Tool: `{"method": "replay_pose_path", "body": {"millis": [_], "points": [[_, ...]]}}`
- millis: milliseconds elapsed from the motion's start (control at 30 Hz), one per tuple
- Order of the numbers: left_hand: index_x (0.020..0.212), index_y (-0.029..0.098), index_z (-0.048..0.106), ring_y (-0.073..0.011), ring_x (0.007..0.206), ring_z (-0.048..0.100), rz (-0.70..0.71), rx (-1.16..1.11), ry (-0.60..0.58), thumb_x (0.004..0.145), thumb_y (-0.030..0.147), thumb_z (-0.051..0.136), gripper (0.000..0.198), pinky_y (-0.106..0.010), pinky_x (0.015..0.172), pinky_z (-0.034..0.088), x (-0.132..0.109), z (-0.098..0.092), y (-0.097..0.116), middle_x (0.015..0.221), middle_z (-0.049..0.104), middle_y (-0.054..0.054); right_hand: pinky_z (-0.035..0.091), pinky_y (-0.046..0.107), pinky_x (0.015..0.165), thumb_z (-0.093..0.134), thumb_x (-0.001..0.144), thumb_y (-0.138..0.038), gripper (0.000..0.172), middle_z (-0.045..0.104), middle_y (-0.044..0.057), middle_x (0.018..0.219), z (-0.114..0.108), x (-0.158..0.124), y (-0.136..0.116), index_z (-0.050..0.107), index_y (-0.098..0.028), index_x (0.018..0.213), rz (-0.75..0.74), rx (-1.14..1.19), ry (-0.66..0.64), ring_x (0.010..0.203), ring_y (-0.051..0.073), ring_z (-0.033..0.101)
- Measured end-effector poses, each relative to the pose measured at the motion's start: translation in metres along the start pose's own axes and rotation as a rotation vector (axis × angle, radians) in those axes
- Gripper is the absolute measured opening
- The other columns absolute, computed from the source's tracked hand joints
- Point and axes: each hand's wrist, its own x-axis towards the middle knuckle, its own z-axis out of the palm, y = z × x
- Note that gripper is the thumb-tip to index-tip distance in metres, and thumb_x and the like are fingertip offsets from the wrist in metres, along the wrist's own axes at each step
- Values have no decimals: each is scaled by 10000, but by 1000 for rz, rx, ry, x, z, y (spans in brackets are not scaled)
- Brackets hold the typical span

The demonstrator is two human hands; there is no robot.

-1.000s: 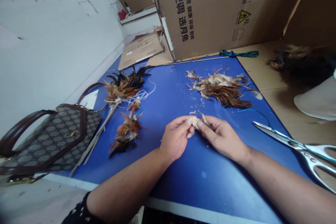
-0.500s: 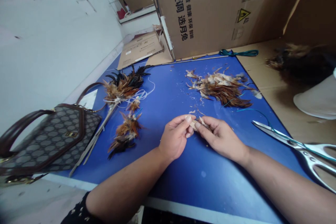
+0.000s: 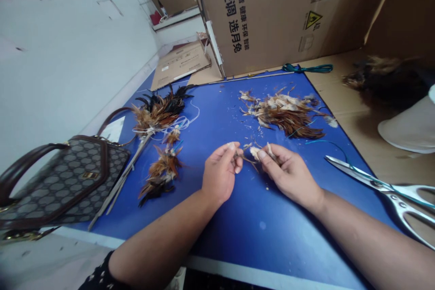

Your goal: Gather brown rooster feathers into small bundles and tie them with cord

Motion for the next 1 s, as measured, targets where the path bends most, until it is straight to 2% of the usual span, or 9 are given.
{"method": "replay_pose_path", "body": {"millis": [167,233,467,600,733,833,1000], "points": [[958,129,758,-82,614,502,16,94,-190,951,450,713,324,-243,563,361,-11,0,-13,744,614,-25,320,265,515,613,985,-602,434,458,-33,623,2,1,-6,598,-209,801,-43,-52,-37,564,114,369],[994,135,771,-87,622,502,27,106,-223,964,445,700,320,-250,590,379,-12,-1,-14,710,597,-16,333,265,510,619,979,-605,447,480,-31,617,4,1,-7,582,-212,772,-51,-57,-52,555,114,381],[1082,140,796,-99,641,529,25,149,-234,947,437,727,333,-268,620,420,-11,-1,-14,748,624,-35,427,268,560,608,988,-601,428,642,8,708,6,1,-6,621,-212,807,-30,-58,-96,582,128,487],[1107,153,806,-104,645,536,30,187,-243,948,439,722,337,-273,618,426,-13,-1,-13,761,639,-41,440,272,567,607,989,-592,413,679,27,749,7,2,-7,656,-212,836,-29,-61,-113,598,138,514],[1070,155,810,-109,656,530,30,175,-265,953,434,715,318,-274,616,414,-13,0,-11,758,633,-40,419,271,553,625,980,-587,404,661,19,736,7,1,-7,656,-215,826,-32,-58,-112,596,134,501],[1013,159,799,-114,686,530,-39,45,-253,918,419,756,280,-267,618,397,-10,0,-8,784,631,-40,386,266,536,655,966,-581,397,615,-1,714,6,1,-5,655,-206,838,-22,-24,-110,583,119,457],[924,165,788,-152,868,584,-135,-126,-204,831,375,843,236,-266,703,420,-2,-3,0,988,678,-79,252,262,491,665,970,-567,413,457,-46,618,-1,5,7,585,-195,809,59,163,7,537,91,329]]}}
